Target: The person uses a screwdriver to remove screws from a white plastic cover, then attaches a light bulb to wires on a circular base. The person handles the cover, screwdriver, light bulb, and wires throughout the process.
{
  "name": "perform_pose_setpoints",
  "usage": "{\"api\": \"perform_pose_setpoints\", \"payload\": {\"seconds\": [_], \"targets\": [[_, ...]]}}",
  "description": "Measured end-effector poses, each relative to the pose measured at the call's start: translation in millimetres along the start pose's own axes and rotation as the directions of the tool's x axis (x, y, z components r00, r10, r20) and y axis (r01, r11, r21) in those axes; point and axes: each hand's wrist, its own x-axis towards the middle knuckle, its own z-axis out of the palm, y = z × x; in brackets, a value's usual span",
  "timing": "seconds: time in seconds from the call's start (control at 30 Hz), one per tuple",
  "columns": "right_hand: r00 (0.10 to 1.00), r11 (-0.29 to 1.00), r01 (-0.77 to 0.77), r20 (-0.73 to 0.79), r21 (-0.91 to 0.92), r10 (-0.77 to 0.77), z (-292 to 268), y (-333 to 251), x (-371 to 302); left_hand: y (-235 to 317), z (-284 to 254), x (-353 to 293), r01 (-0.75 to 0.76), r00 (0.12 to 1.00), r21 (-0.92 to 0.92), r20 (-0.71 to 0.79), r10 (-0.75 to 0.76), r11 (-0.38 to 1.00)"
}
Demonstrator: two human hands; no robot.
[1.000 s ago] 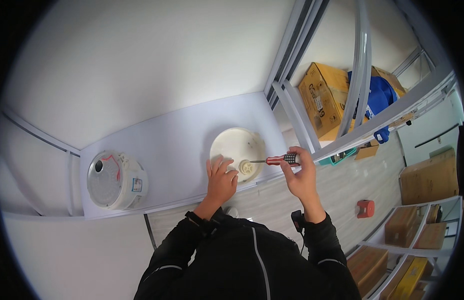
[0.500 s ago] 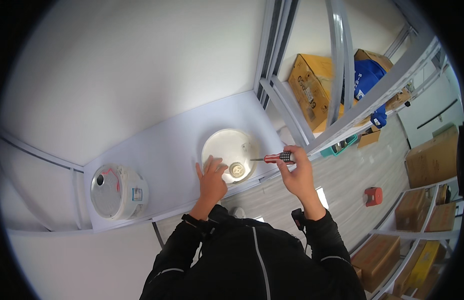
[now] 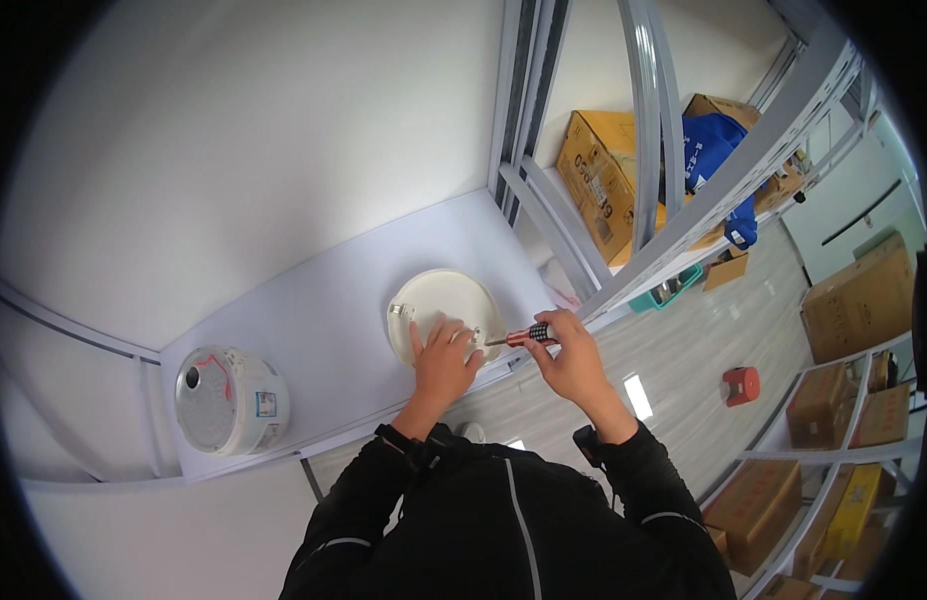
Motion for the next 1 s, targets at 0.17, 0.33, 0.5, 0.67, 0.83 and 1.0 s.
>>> {"api": "perform_pose_setpoints", "payload": {"seconds": [0.17, 0.33, 0.5, 0.67, 0.83, 1.0], "targets": [[0.998, 0.998, 0.064, -0.006, 0.004, -0.064, -1, -3, 0, -8, 23, -1, -0.015, 0.999, -0.036, -0.041, 0.014, 0.999], [0.995, 0.995, 0.096, -0.01, 0.004, -0.096, -3, -2, 1, -3, 17, 8, -0.02, 0.998, -0.029, -0.063, 0.018, 0.999], [0.991, 0.991, 0.135, 0.014, -0.024, -0.135, -1, -3, 4, -2, 19, 13, -0.02, 0.998, 0.004, -0.061, 0.02, 1.0], [0.992, 0.993, 0.119, 0.04, 0.018, -0.12, 3, -2, 8, -3, 18, 16, -0.03, 0.997, -0.029, -0.075, 0.027, 0.999], [0.992, 0.993, 0.119, 0.045, 0.008, -0.119, 5, 0, 9, -2, 13, 22, -0.035, 0.999, 0.026, 0.022, 0.035, 0.999], [0.992, 0.993, 0.12, 0.049, -0.005, -0.119, 5, 1, 11, -3, 12, 24, -0.046, 0.997, 0.033, 0.062, 0.044, 0.998]]}}
